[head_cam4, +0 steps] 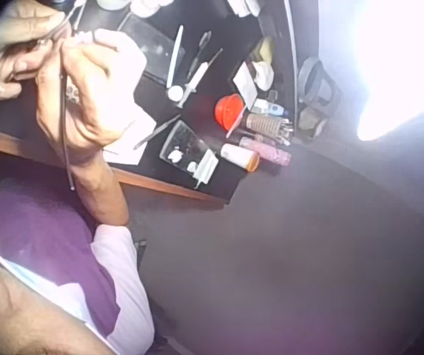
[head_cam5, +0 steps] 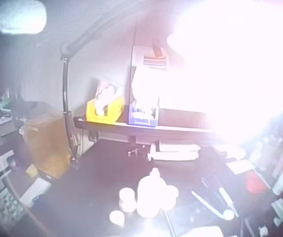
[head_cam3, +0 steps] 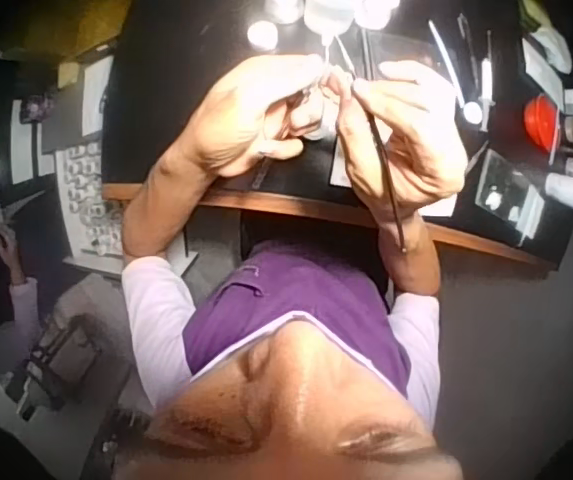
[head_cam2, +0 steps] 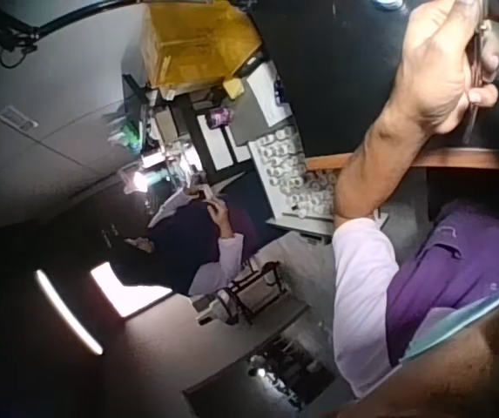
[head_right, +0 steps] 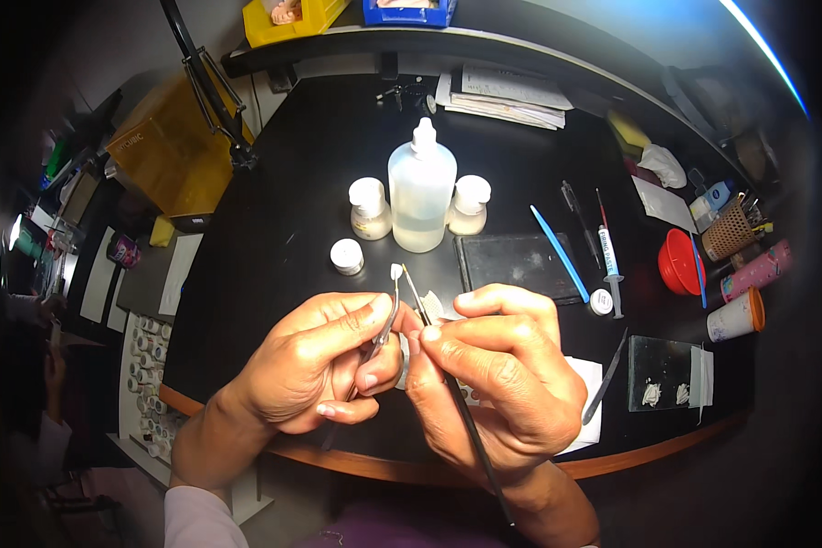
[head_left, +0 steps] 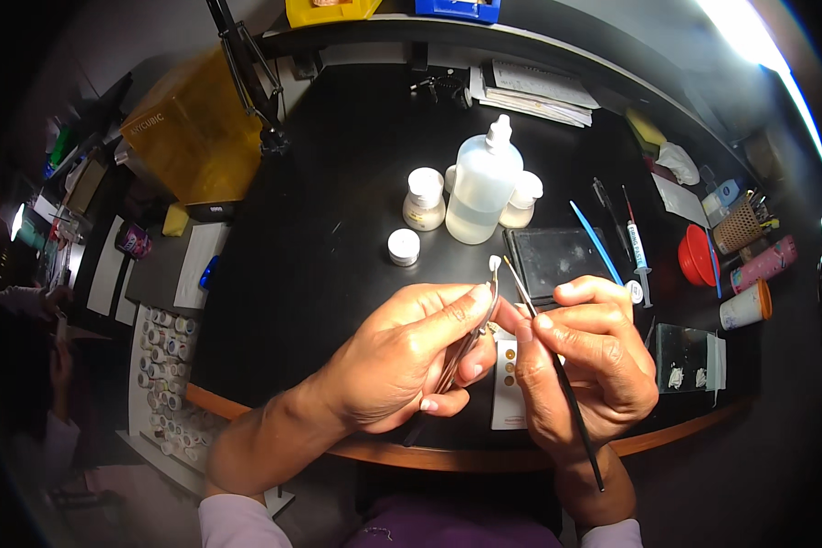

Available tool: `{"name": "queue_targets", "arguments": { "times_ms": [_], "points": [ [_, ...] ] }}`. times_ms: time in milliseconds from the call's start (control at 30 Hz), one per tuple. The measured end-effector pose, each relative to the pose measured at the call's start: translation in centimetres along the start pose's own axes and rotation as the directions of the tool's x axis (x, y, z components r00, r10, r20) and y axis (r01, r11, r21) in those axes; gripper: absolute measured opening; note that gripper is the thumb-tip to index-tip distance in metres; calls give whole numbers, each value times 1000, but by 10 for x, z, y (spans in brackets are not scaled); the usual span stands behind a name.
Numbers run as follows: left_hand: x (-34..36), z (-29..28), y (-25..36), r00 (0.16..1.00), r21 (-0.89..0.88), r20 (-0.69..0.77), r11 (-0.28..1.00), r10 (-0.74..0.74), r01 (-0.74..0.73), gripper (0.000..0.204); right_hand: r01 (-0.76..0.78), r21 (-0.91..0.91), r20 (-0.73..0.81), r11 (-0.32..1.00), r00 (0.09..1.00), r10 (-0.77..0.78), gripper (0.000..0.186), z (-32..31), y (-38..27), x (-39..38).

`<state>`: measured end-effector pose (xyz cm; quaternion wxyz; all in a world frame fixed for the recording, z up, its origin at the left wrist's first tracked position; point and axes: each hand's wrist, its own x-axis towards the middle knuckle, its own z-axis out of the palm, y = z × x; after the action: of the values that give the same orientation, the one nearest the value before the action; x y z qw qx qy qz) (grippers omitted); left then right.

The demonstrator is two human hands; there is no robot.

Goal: The person applies stains to a dental crown using a fine-tipped brush, dipping the brush into colors on a palette and a small liquid container. They hold the crown with tweezers and apply material from a syringe onto the prosthesis.

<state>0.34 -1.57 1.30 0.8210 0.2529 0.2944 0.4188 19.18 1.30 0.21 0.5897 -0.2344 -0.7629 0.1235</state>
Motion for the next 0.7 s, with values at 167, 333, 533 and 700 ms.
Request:
{"name": "queue_targets", "arguments": {
  "times_ms": [167,333,533,700],
  "points": [
    [-1,2,3,1000,-5,-14,1000,-23,23,40,-4,-36,38,999,999,6,27,-3,1,-1],
    [0,1,1,1000,0,-17,1000,-13,13,40,-12,-43,45,999,999,14,28,-2,2,-3],
    [-2,3,3,999,6,-34,1000,-8,8,42,-5,-48,62,999,998,8,28,-4,0,1],
    [-1,4,5,1000,8,-19,1000,-3,4,42,1,-34,38,999,999,1,27,-4,-2,0]
  ]
}}
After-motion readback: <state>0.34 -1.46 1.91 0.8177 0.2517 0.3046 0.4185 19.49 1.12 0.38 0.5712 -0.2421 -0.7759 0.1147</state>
